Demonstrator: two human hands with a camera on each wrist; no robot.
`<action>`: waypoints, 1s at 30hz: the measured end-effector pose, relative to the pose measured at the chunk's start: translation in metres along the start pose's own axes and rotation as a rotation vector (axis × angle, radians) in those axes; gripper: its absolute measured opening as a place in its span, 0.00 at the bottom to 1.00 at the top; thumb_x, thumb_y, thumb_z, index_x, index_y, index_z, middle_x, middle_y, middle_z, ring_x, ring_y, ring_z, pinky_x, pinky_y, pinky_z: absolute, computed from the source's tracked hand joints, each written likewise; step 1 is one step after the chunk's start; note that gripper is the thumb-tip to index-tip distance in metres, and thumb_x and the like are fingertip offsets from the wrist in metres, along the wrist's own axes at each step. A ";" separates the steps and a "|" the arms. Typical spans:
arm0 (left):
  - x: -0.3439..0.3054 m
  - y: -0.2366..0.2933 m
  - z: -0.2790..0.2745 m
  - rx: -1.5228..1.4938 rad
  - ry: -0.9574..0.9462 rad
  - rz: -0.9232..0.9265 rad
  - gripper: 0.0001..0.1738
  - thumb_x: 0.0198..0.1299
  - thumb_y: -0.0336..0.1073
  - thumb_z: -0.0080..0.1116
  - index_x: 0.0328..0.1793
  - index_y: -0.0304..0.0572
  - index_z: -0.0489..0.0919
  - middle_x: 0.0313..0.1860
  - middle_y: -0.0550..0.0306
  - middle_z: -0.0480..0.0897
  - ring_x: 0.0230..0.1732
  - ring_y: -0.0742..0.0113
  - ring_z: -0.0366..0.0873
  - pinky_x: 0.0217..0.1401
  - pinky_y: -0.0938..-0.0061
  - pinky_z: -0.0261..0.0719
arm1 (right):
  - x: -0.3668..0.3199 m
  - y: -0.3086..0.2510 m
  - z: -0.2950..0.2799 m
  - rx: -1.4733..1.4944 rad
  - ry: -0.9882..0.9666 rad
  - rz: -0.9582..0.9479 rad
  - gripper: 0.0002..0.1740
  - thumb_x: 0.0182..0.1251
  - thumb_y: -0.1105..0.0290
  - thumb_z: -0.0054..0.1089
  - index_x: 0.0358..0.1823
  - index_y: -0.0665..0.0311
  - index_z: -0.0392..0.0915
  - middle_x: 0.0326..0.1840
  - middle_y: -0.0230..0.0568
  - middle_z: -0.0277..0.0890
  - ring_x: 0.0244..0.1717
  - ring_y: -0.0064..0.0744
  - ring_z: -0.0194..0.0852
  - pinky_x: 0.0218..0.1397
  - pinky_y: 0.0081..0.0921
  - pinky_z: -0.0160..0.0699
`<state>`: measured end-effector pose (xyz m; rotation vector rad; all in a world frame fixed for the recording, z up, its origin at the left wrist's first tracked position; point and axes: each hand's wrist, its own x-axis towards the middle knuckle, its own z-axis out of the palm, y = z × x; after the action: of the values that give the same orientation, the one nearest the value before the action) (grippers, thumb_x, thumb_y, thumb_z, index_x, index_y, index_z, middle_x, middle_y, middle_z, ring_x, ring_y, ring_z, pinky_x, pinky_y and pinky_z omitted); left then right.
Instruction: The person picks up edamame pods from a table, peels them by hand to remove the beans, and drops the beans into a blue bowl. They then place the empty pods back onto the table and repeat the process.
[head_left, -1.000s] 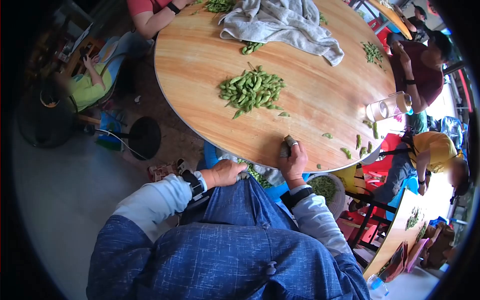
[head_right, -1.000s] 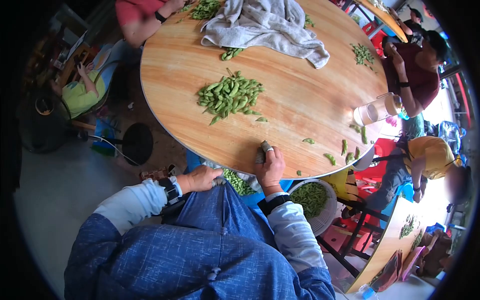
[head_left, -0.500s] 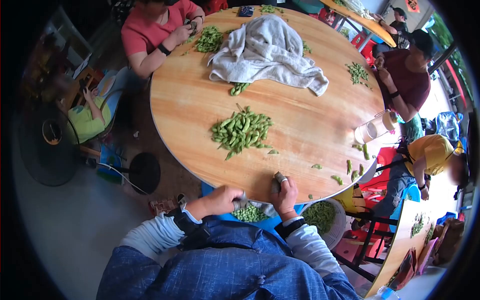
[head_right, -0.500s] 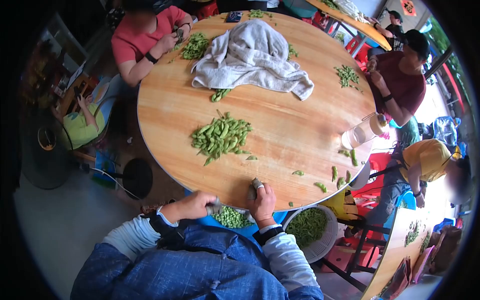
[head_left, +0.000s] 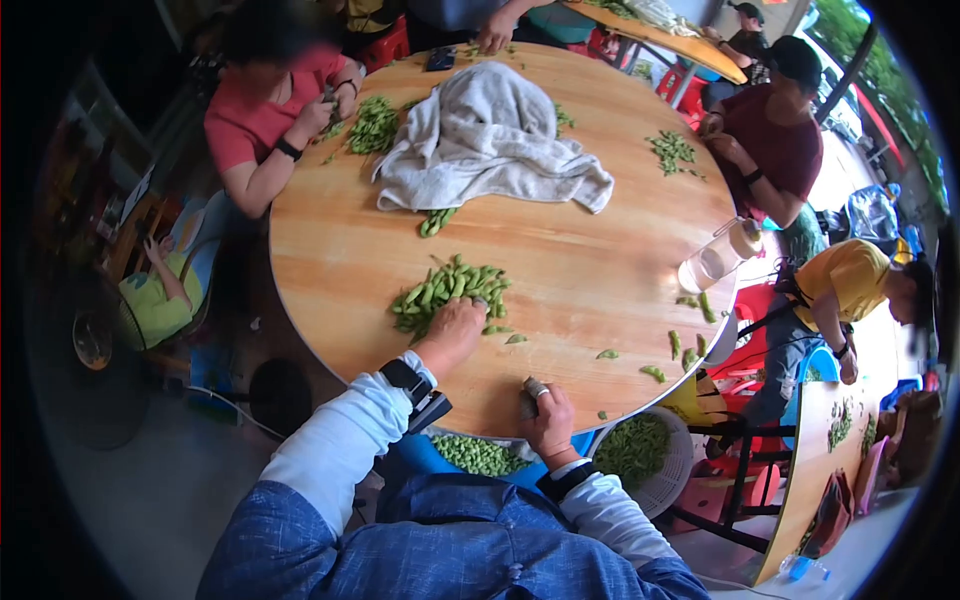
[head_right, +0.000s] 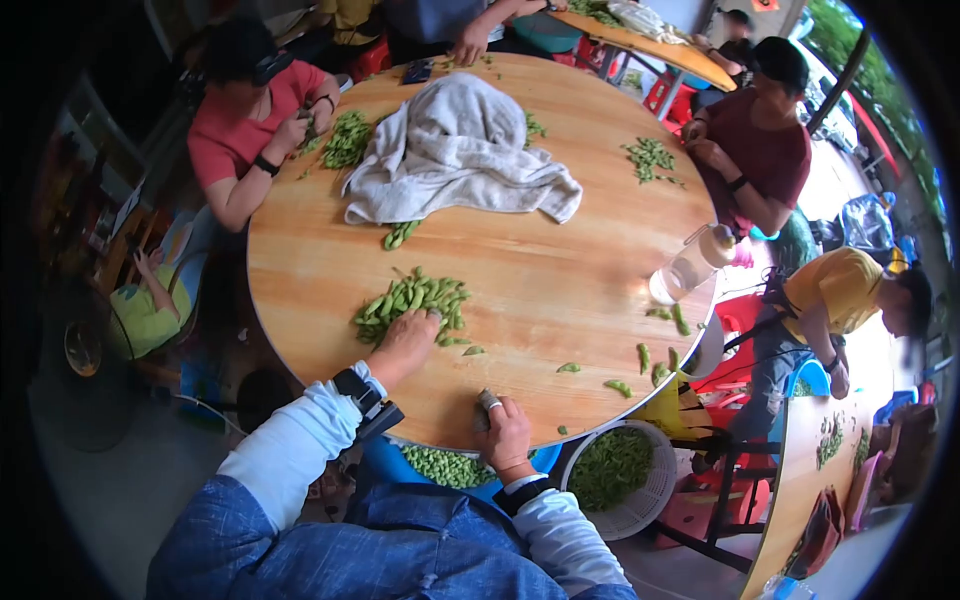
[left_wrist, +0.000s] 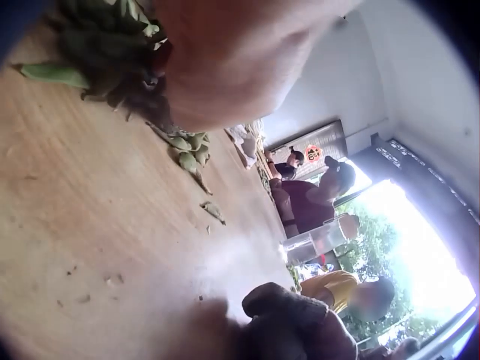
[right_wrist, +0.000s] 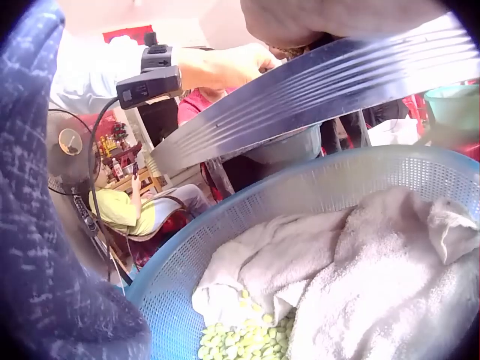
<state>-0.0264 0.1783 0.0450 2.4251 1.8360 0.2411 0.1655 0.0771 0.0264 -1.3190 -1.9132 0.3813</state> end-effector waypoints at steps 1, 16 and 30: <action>-0.001 0.000 -0.004 -0.007 0.009 -0.003 0.06 0.50 0.30 0.43 0.31 0.37 0.72 0.31 0.47 0.74 0.40 0.52 0.72 0.39 0.63 0.71 | 0.000 0.000 0.000 0.007 0.014 -0.004 0.12 0.44 0.75 0.56 0.35 0.64 0.74 0.27 0.45 0.69 0.29 0.45 0.68 0.30 0.34 0.69; -0.091 0.043 -0.092 -0.476 -0.100 0.254 0.06 0.45 0.32 0.55 0.23 0.38 0.73 0.21 0.43 0.74 0.25 0.49 0.74 0.27 0.63 0.70 | 0.029 -0.050 -0.041 0.270 -0.269 0.114 0.10 0.48 0.74 0.57 0.34 0.65 0.74 0.24 0.47 0.71 0.27 0.48 0.71 0.28 0.37 0.70; -0.125 0.072 -0.072 -1.351 0.105 -0.196 0.11 0.58 0.24 0.41 0.46 0.35 0.68 0.33 0.57 0.75 0.30 0.74 0.72 0.32 0.80 0.70 | 0.012 -0.090 -0.056 0.945 -0.401 0.530 0.06 0.56 0.76 0.54 0.34 0.71 0.72 0.26 0.31 0.72 0.29 0.17 0.66 0.28 0.19 0.69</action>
<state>-0.0045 0.0368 0.1188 1.2743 1.1817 1.1341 0.1448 0.0408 0.1247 -1.0807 -1.2934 1.6775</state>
